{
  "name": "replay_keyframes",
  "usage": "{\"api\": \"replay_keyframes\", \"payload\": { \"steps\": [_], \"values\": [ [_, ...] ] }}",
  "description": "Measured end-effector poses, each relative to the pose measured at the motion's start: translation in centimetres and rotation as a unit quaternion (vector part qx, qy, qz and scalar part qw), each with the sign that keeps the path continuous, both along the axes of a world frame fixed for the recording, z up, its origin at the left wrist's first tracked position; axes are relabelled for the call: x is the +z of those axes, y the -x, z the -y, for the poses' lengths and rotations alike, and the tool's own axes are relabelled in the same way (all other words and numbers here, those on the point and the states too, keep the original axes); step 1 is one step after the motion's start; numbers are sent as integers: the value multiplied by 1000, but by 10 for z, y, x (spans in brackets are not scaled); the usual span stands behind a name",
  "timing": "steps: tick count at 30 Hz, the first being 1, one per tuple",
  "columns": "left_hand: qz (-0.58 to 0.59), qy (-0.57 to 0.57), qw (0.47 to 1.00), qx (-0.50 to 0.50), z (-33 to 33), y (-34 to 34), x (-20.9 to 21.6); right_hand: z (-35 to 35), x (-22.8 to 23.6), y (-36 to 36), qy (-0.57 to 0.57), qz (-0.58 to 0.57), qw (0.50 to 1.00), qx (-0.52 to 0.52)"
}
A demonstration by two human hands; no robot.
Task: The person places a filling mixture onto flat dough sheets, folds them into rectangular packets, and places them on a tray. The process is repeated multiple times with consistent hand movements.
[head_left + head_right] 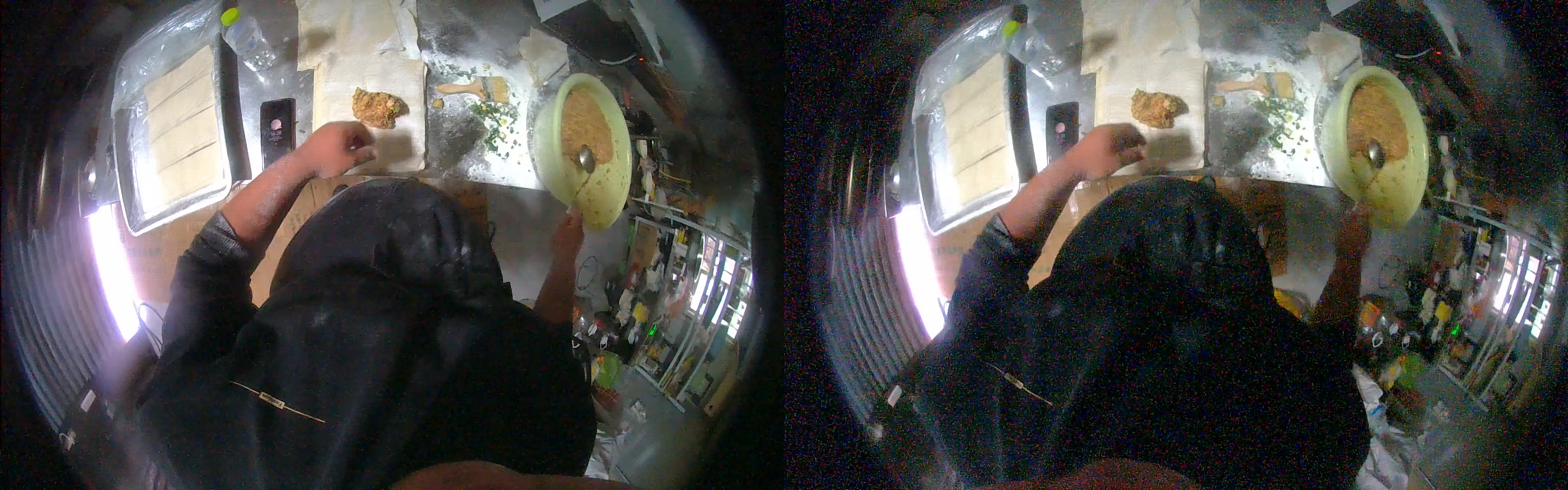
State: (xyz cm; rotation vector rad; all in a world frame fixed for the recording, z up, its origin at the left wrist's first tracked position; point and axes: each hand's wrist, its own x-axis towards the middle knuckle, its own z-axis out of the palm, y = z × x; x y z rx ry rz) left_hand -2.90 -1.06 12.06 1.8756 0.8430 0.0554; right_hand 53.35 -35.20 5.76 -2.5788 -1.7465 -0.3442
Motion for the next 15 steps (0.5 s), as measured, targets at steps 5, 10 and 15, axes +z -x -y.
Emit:
{"api": "replay_keyframes", "payload": {
  "steps": [5,10,15],
  "values": [
    [-13,18,997,69,5,8,-98,-21,15,62,-51,-162,985,-44],
    [39,71,991,110,5,20,-133,-56,81,136,-69,-355,923,-129],
    [29,51,993,101,1,20,-141,-128,122,210,22,-664,744,-68]
  ]
}}
